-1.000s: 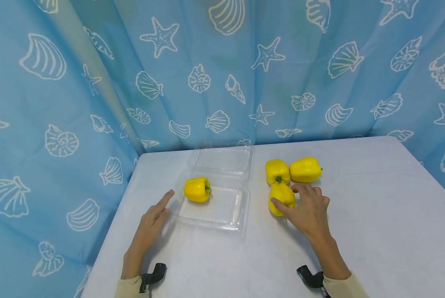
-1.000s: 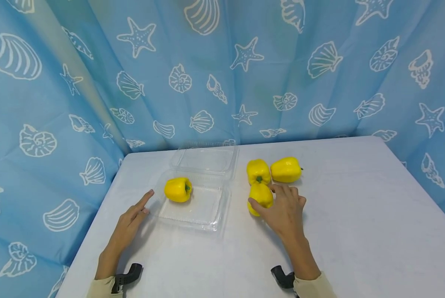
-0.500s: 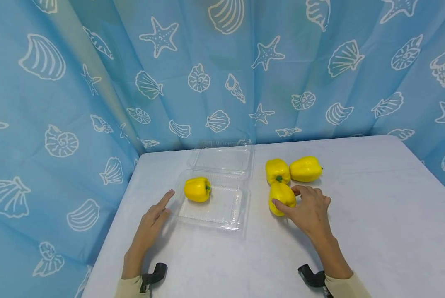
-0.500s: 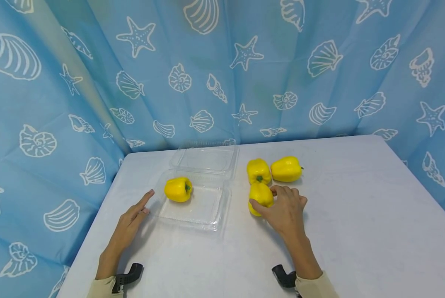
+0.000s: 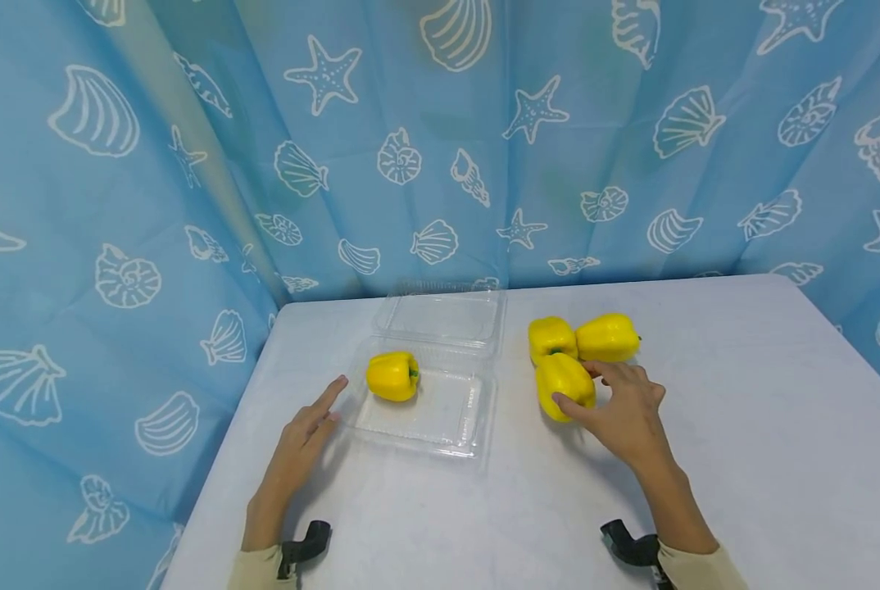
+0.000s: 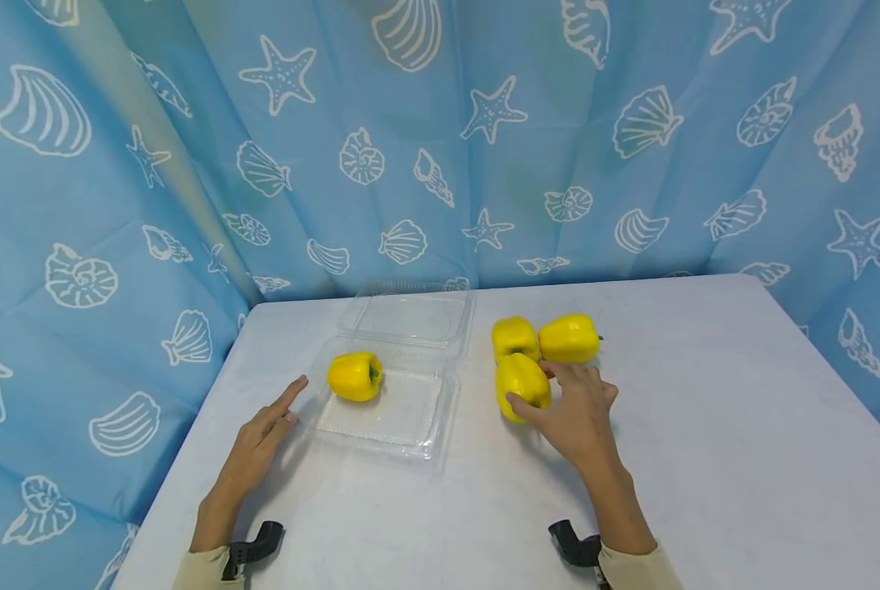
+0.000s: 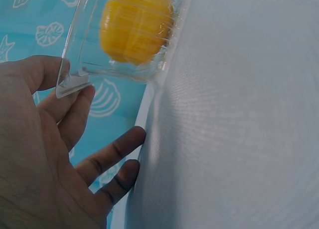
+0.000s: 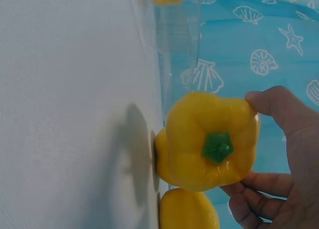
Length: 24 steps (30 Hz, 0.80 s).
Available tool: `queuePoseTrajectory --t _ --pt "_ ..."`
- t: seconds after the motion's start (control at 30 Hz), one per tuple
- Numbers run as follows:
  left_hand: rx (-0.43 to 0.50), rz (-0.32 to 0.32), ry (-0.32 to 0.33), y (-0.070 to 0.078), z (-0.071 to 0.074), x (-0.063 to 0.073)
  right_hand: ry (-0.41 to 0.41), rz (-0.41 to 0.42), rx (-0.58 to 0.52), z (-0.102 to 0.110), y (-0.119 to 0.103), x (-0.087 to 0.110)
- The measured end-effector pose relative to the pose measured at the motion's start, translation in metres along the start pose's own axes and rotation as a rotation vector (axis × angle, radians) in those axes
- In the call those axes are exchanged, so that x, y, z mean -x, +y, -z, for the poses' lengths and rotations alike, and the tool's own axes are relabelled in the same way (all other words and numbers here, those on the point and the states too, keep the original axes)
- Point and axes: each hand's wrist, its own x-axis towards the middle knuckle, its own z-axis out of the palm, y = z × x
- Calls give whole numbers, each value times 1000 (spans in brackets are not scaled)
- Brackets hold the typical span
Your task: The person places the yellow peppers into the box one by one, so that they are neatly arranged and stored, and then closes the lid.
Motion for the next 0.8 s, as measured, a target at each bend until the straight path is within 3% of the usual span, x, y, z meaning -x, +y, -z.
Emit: queuePoseTrajectory --t 0.3,0.63,0.8 --pt "2 -1 -3 -2 0 0 -21 54 -7 -1 -5 -3" --pt "-8 23 -5 -5 1 -1 -14 127 -21 -2 -17 -18" --pt "-1 5 -2 -4 0 -1 -18 133 -31 -3 -22 -24"
